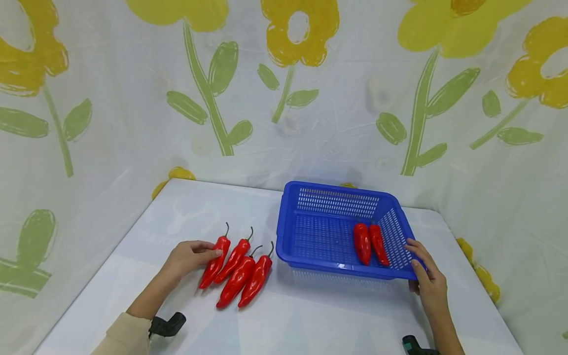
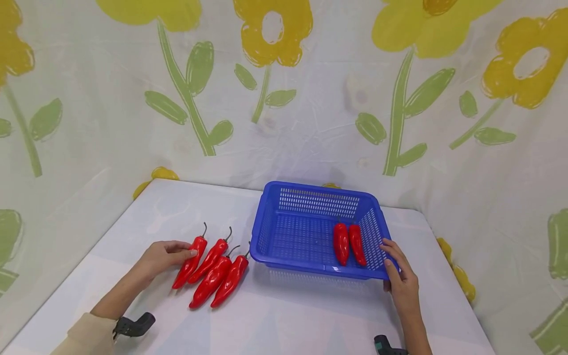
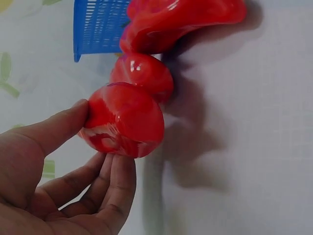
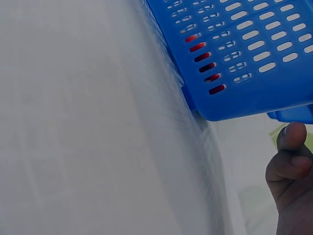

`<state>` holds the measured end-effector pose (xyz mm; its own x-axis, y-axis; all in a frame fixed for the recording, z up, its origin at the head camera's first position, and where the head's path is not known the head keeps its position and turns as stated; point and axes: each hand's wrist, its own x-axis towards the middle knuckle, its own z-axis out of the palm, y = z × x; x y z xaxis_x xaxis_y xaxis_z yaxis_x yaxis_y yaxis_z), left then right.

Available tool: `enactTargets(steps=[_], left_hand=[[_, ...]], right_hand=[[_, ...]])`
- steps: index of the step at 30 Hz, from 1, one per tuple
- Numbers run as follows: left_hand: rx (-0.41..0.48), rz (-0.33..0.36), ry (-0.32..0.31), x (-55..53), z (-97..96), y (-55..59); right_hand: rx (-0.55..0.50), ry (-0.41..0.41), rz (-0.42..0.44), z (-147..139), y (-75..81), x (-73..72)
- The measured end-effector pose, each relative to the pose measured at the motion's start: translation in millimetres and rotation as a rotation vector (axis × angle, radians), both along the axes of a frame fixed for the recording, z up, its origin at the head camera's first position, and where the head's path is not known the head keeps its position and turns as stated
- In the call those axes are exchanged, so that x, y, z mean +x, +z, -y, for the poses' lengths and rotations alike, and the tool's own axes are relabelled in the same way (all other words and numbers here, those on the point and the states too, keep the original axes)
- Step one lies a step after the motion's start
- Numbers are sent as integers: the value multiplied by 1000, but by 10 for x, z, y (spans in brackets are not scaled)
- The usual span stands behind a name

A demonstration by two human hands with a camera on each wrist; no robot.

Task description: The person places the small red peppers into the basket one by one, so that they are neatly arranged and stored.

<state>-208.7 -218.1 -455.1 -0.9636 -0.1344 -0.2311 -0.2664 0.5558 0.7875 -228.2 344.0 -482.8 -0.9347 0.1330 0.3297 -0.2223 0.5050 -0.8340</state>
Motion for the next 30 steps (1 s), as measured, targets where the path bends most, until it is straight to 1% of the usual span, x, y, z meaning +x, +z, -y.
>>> enactTargets(steps=[9,16,23,30], left_hand=[[56,2,-1,-59,-68,62],[80,-24,-25,-105,-126,122],[101,-12,-24,-148,-183,205],[137,-7,-27,-209,-242,258]], right_hand=[[-5,-11,8,-4,-27,17],[-12,-15,12,6,-27,29],[-23,-7,16,-5,-47,18],[-12,-1,0,-8,-29,-2]])
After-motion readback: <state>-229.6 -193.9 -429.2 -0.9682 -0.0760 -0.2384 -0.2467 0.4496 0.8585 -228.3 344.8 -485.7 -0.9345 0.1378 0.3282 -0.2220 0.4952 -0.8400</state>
